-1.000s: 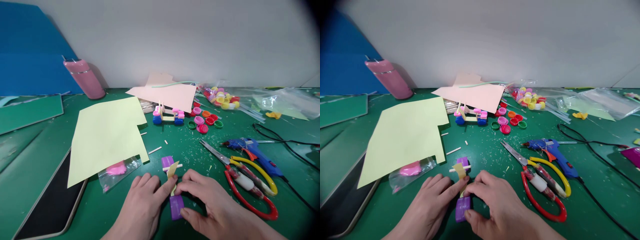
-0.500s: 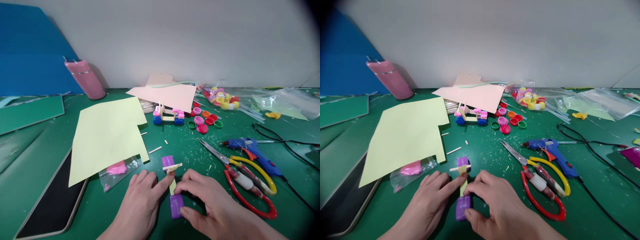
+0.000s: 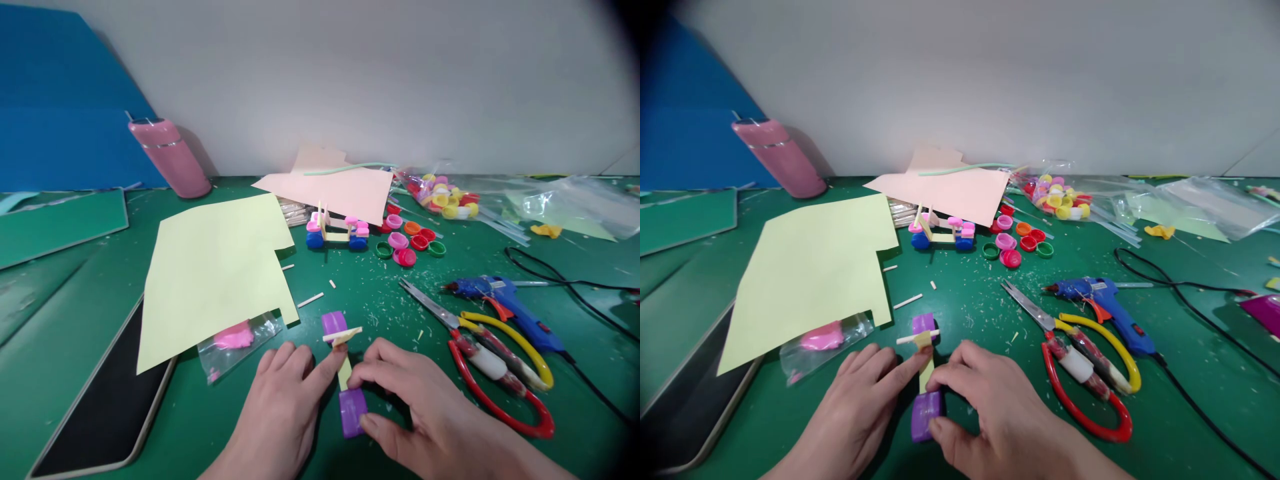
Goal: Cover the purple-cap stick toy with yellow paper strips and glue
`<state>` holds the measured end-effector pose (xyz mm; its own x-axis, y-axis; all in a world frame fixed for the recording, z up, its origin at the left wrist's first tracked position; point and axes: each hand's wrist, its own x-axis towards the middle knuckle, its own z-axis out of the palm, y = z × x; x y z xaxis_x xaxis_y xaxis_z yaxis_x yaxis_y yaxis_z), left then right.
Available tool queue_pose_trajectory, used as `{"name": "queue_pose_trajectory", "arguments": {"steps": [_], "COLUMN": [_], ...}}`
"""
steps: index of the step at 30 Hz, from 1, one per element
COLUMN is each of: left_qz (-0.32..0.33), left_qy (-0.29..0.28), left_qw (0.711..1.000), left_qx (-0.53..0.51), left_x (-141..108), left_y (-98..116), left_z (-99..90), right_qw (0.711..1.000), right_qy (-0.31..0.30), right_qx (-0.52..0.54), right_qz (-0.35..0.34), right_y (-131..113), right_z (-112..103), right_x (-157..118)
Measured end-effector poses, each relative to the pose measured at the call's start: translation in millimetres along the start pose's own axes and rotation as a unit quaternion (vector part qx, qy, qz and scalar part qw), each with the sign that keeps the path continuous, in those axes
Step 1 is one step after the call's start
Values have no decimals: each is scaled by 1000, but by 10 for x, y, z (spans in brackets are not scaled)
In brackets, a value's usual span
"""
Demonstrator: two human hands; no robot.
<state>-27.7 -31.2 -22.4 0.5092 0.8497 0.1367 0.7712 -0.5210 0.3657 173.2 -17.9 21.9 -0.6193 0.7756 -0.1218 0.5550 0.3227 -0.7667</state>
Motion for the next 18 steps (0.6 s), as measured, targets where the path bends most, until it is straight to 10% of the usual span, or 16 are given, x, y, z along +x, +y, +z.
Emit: {"name": "queue_pose_trajectory", "arguments": {"steps": [13, 18], "left_qz": [7, 31], "left_qy": [105, 63], "left_qw": [990, 995], "left_qx": [-96, -67], "left_x": [-28, 32], "left_y": [52, 78], "left_z": [-56, -49], "right_qw": [1000, 1000], "right_qy": [8, 4], "right_qx": [2, -1], "right_qz": [-18, -23], "right_y": [6, 25], "right_z": [-2, -4], "right_x": [-18, -14]}}
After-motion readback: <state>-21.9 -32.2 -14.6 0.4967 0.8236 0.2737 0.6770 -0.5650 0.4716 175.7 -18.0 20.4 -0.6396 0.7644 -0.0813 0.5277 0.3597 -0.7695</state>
